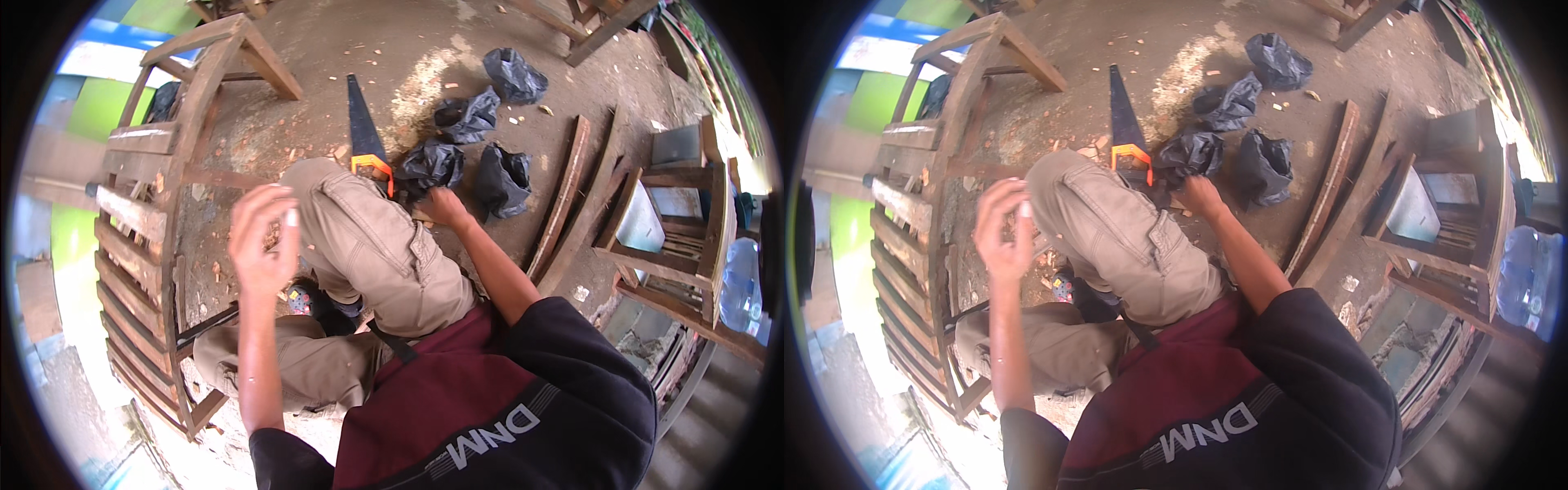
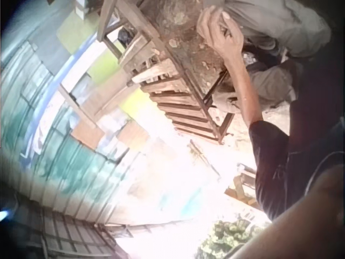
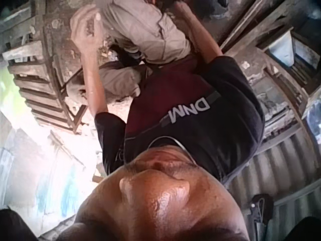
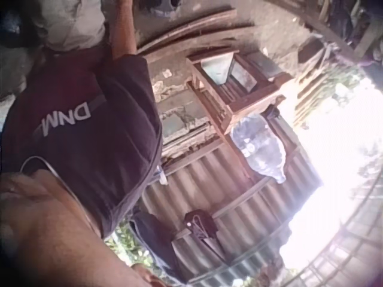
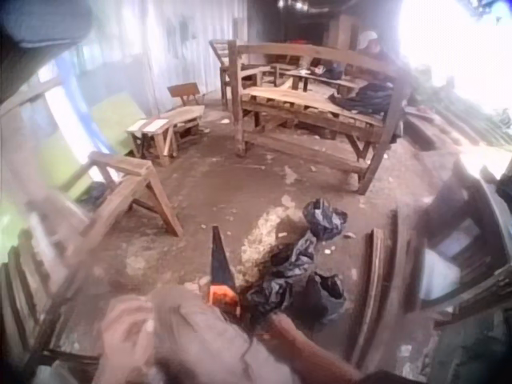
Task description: The person sits on the ground and uses a hammer and chisel to remove nails and separate wooden slats from a pallet. They then use a hand saw to cut a small wooden block and fit it into the pallet frame.
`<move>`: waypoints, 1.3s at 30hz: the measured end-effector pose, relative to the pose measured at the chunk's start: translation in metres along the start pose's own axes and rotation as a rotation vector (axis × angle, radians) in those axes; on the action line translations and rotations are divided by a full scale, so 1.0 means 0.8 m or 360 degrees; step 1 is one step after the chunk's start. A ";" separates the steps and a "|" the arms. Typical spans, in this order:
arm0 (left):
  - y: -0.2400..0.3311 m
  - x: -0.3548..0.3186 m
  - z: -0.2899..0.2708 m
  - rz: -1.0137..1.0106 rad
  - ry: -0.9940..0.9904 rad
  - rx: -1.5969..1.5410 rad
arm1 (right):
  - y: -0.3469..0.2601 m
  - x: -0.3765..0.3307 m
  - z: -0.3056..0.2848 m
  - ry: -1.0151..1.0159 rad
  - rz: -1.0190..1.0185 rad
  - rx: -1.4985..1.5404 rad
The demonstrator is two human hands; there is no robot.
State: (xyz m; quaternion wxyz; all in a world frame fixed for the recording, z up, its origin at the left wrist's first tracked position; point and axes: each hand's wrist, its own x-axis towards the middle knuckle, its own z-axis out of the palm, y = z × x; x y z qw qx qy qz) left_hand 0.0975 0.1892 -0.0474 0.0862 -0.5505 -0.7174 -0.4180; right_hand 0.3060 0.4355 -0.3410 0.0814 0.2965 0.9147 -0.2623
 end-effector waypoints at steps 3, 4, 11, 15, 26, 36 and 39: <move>0.003 -0.010 0.000 0.0010 -0.0108 0.0048 | 0.034 -0.038 0.089 -0.0056 0.0044 -0.0386; -0.002 -0.013 -0.005 -0.0038 -0.0052 0.0032 | 0.043 -0.037 0.108 -0.0112 0.0040 -0.0506; -0.059 -0.014 -0.087 -0.0460 0.0490 0.0099 | 0.121 0.032 0.139 -0.0243 -0.0375 -0.0774; -0.142 0.005 -0.156 -0.0566 0.0715 0.0492 | 0.120 0.025 0.094 -0.0531 -0.0550 -0.0541; -0.316 0.026 -0.176 -0.1439 0.0705 0.0793 | -0.297 0.029 -0.318 0.0404 -0.0761 0.1250; -0.302 0.028 -0.183 -0.1468 0.0734 0.0776 | -0.580 0.152 -0.284 0.0139 -0.1054 0.0316; -0.300 0.029 -0.181 -0.1531 0.0624 0.0784 | -0.601 0.178 -0.307 -0.0339 -0.0819 0.0263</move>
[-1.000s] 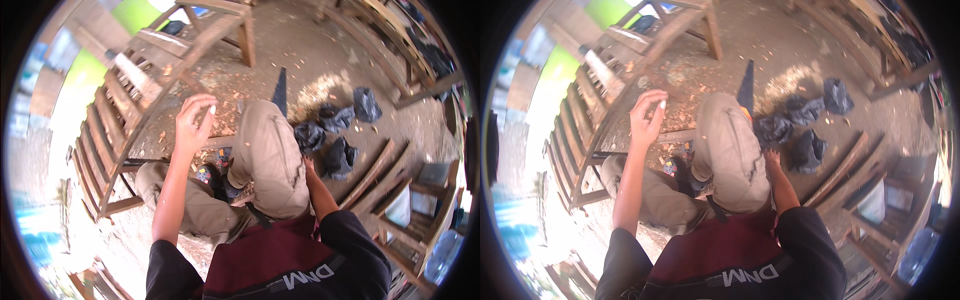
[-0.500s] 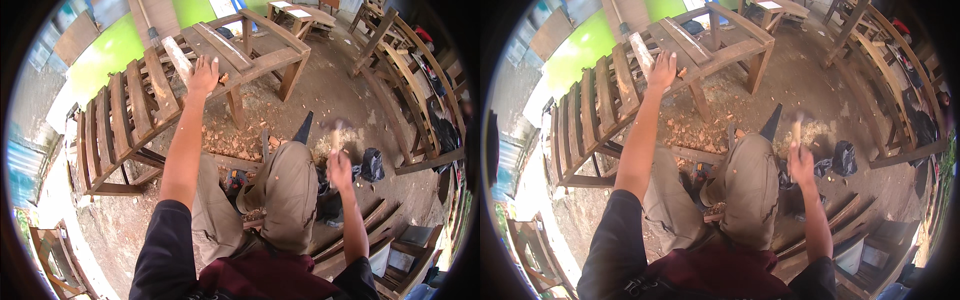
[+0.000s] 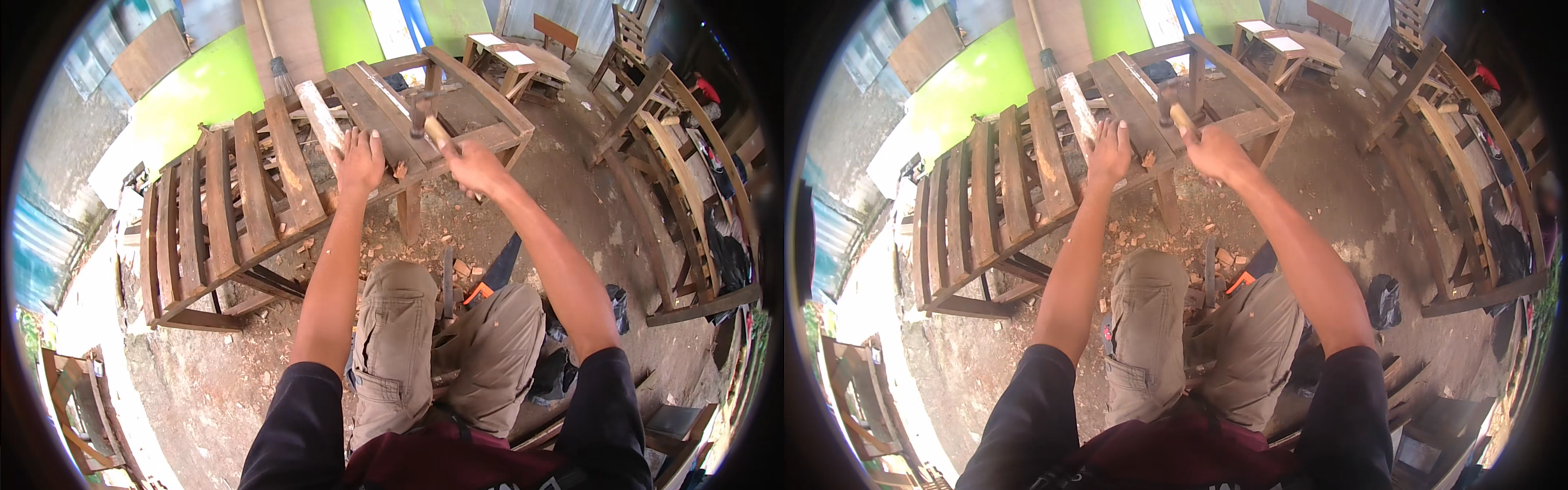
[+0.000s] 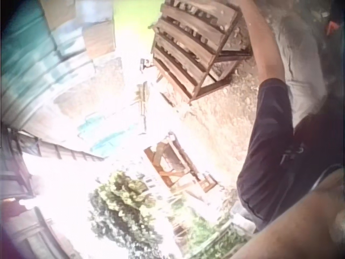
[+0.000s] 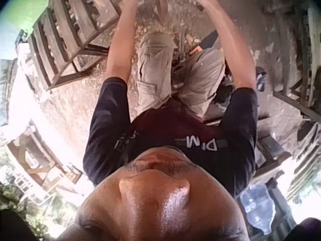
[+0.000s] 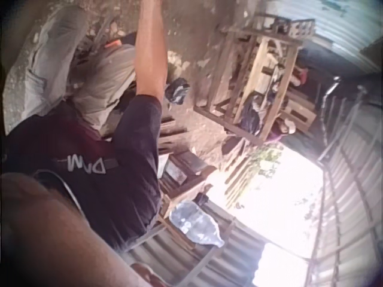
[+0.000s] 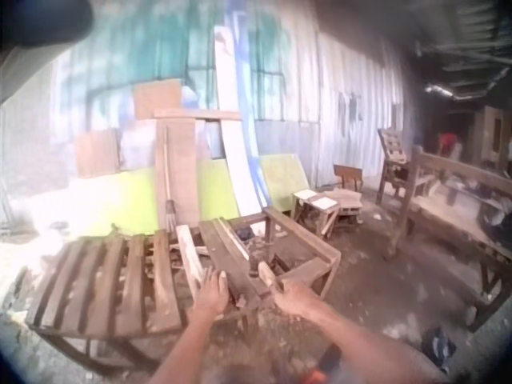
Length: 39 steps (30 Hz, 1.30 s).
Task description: The person sits on the ground and uses a hammer and chisel to remove nails and separate wooden slats from a pallet. They then use a hand saw to cut a small wooden block and fit it into the pallet frame.
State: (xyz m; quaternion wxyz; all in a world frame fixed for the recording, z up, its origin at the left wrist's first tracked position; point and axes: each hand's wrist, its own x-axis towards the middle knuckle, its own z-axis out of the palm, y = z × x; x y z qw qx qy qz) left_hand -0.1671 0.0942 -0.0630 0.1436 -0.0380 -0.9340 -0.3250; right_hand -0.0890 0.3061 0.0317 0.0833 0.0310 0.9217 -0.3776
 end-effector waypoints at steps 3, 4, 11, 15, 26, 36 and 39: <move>-0.001 0.002 0.001 -0.0035 -0.0009 -0.0021 | -0.019 0.021 -0.012 0.0676 -0.0601 0.0023; -0.001 0.001 0.001 -0.0046 -0.0010 -0.0024 | -0.023 0.026 -0.008 0.0799 -0.0604 0.0042; 0.003 -0.001 -0.003 -0.0041 -0.0065 0.0149 | 0.005 0.044 0.018 0.0235 -0.0029 0.0171; 0.005 0.000 -0.001 -0.0017 -0.0070 0.0141 | 0.016 0.048 0.008 0.0571 -0.0201 0.0174; 0.023 -0.006 -0.013 0.0066 -0.0331 0.0559 | -0.024 0.058 -0.001 0.0294 -0.0091 0.0620; 0.027 0.023 -0.009 0.0828 -0.0824 0.0513 | -0.124 0.370 0.021 0.0980 -0.0827 -0.0077; 0.025 0.022 -0.008 0.0833 -0.0768 0.0387 | -0.116 0.412 0.034 0.0262 -0.0532 -0.0463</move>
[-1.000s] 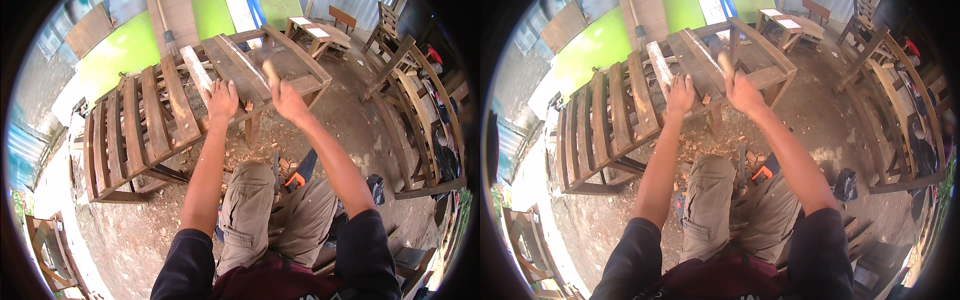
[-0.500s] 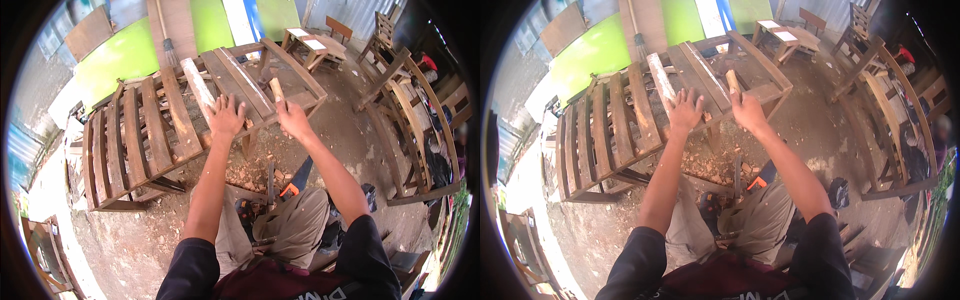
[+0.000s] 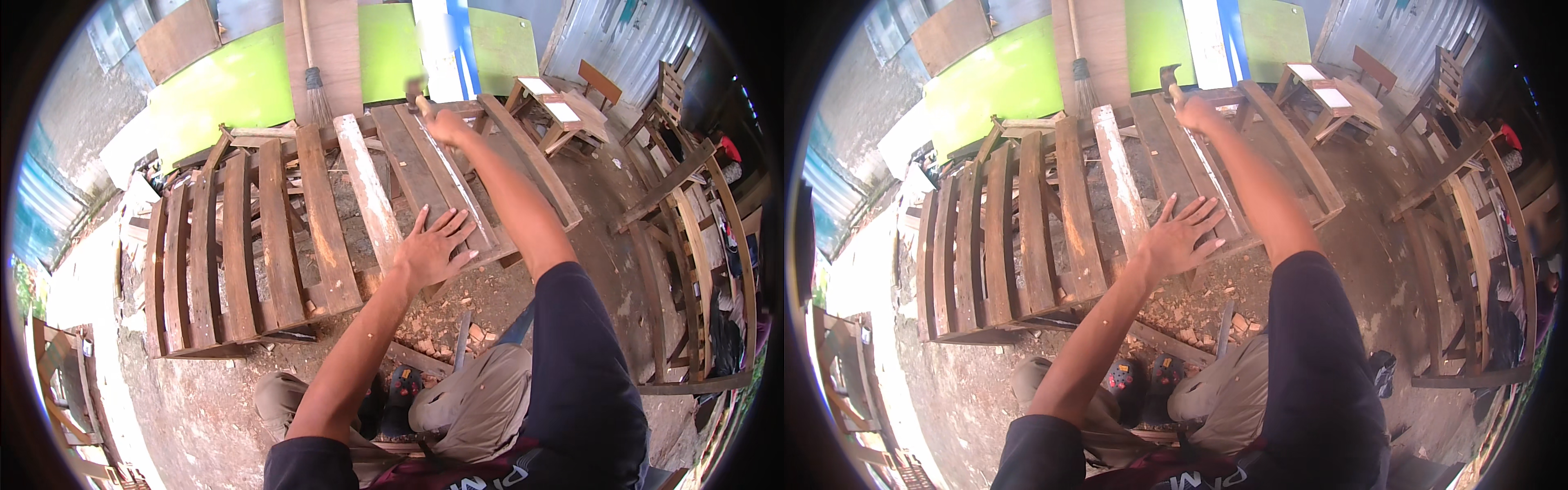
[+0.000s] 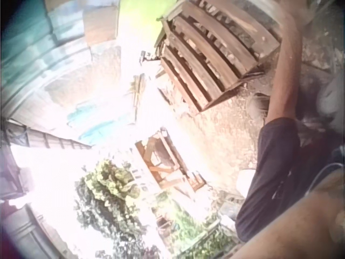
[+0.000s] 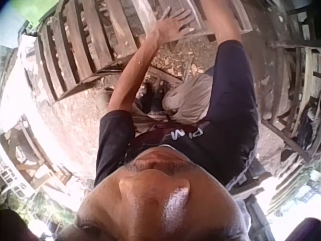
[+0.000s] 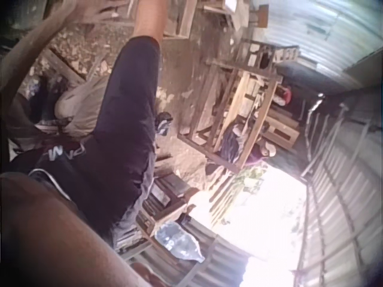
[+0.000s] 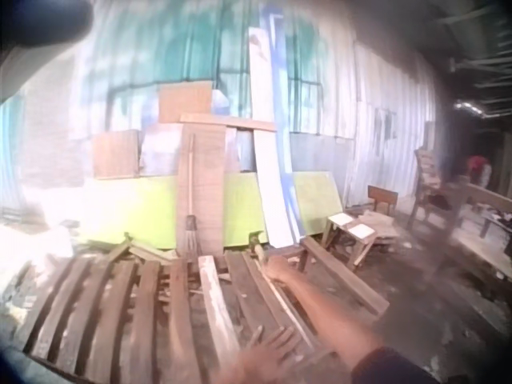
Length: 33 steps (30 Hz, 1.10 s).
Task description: The person sits on the ground and uses a hammer and chisel to remove nails and separate wooden slats from a pallet. They then use a hand saw to cut a small wooden block and fit it into the pallet frame.
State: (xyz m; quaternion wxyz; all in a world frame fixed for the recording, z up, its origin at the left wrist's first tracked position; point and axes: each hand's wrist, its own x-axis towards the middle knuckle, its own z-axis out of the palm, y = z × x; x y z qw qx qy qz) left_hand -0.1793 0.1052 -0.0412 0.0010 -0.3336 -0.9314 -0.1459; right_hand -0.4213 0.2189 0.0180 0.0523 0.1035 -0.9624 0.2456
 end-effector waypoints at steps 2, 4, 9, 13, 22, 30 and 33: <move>-0.001 -0.001 0.000 -0.0011 0.0004 -0.0042 | -0.001 0.011 0.004 -0.0100 0.0277 0.0374; 0.000 -0.001 0.000 -0.0011 0.0017 -0.0051 | -0.003 0.012 0.002 0.0184 0.0203 0.0253; 0.000 0.001 -0.003 -0.0001 0.0038 -0.0094 | -0.006 0.015 -0.010 -0.0229 0.0220 0.0110; 0.000 -0.001 -0.003 -0.0010 0.0031 -0.0091 | -0.012 0.014 0.008 0.0153 0.0186 0.0173; -0.003 0.000 0.003 -0.0006 0.0088 -0.0083 | -0.023 0.055 0.010 0.0634 -0.0058 0.0452; -0.002 -0.001 0.004 0.0006 0.0089 -0.0061 | -0.020 0.030 0.009 0.0115 0.0109 0.0289; -0.002 -0.001 0.003 0.0000 0.0039 -0.0029 | -0.024 0.033 0.010 0.0307 -0.0043 -0.0017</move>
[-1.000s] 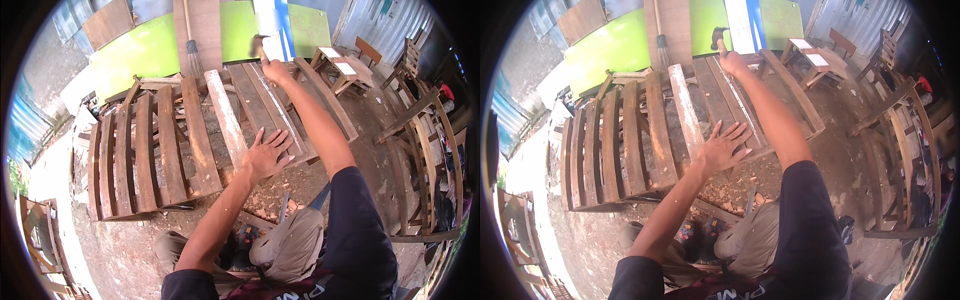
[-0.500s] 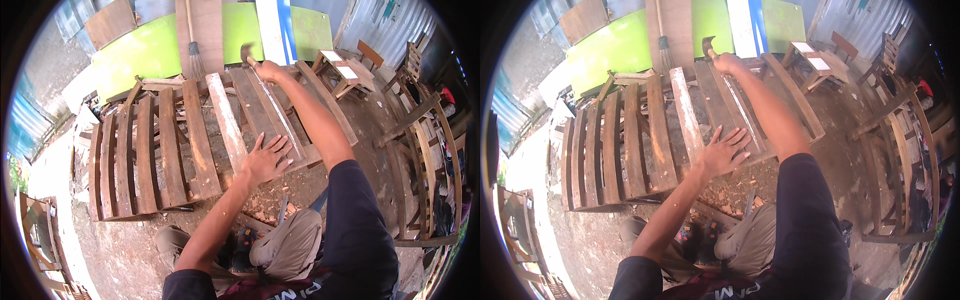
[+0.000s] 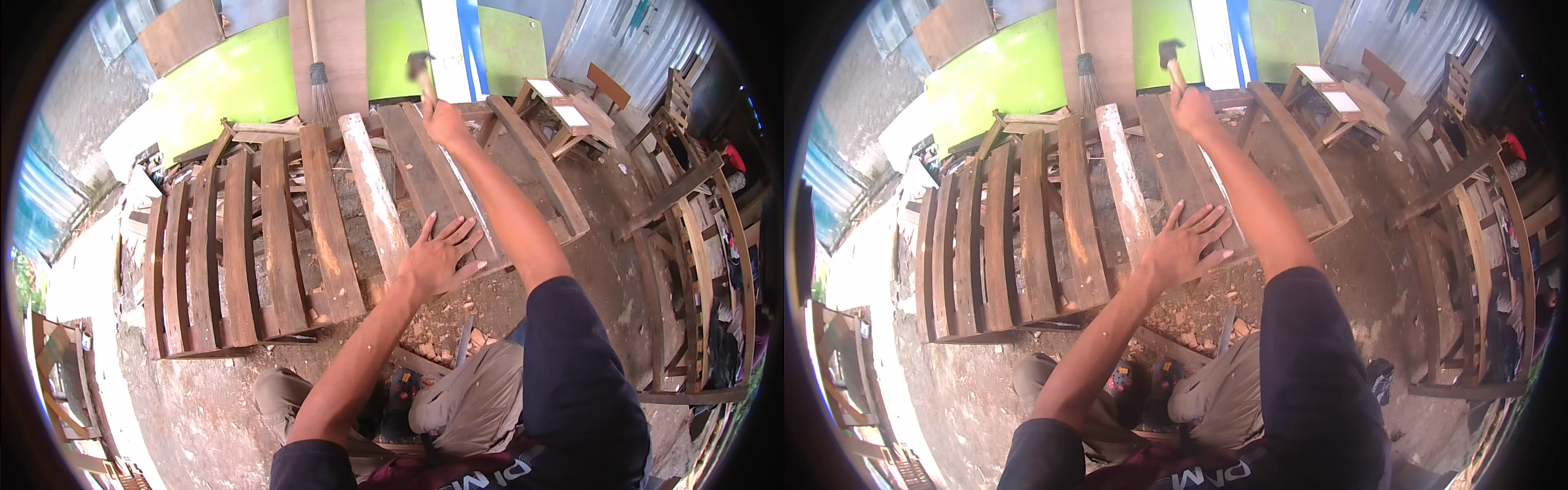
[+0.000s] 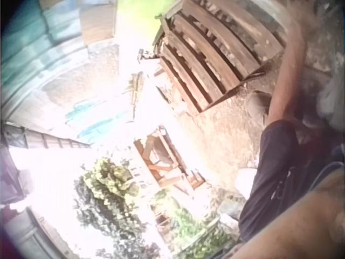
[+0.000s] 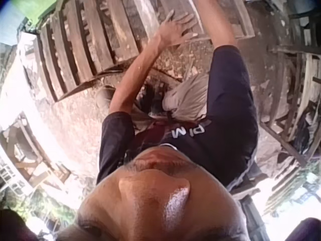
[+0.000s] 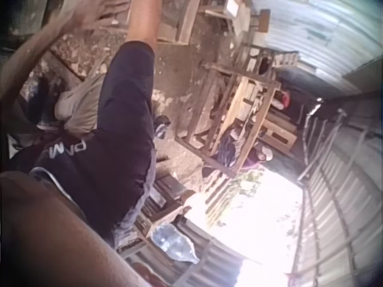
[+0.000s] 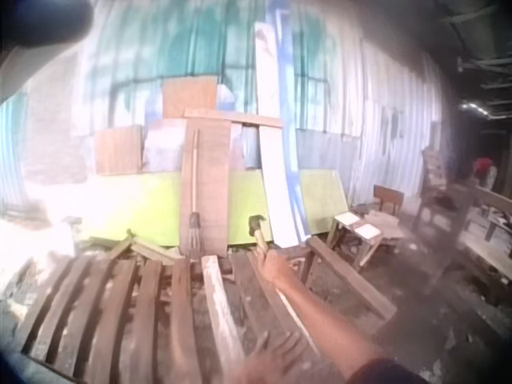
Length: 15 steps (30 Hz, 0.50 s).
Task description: The person sits on the ground and uses a hammer and chisel to remove nails and separate wooden slats from a pallet. They then use a hand saw to cut a small wooden block and fit it into the pallet frame.
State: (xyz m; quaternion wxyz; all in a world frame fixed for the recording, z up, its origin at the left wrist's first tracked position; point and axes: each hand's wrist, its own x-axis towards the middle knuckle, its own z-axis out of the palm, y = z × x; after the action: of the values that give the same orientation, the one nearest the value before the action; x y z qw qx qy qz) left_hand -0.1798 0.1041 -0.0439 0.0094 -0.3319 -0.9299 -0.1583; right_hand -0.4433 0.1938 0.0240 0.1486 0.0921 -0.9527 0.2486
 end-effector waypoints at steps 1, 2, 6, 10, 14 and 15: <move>-0.001 0.000 -0.001 0.0002 -0.0016 0.0012 | 0.001 0.002 0.000 -0.0351 0.0078 -0.0169; -0.001 0.000 -0.002 0.0016 0.0001 0.0004 | 0.002 -0.001 0.005 -0.0558 0.0201 -0.0174; 0.000 0.000 -0.004 0.0029 0.0056 -0.0034 | 0.010 -0.004 0.003 -0.0039 0.0212 -0.0012; 0.000 0.002 -0.001 0.0023 0.0023 0.0003 | 0.018 0.011 -0.046 -0.0818 0.0516 0.0097; -0.001 0.002 0.004 0.0041 0.0054 0.0012 | 0.036 -0.021 -0.082 -0.0404 0.0199 0.0173; -0.001 0.002 0.004 0.0037 0.0083 0.0011 | 0.041 -0.037 -0.082 -0.0228 0.0180 0.0412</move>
State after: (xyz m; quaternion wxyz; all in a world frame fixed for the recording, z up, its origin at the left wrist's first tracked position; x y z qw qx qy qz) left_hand -0.1812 0.1052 -0.0475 0.0365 -0.3384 -0.9260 -0.1635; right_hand -0.4079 0.2578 0.0542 0.0529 0.0742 -0.9246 0.3699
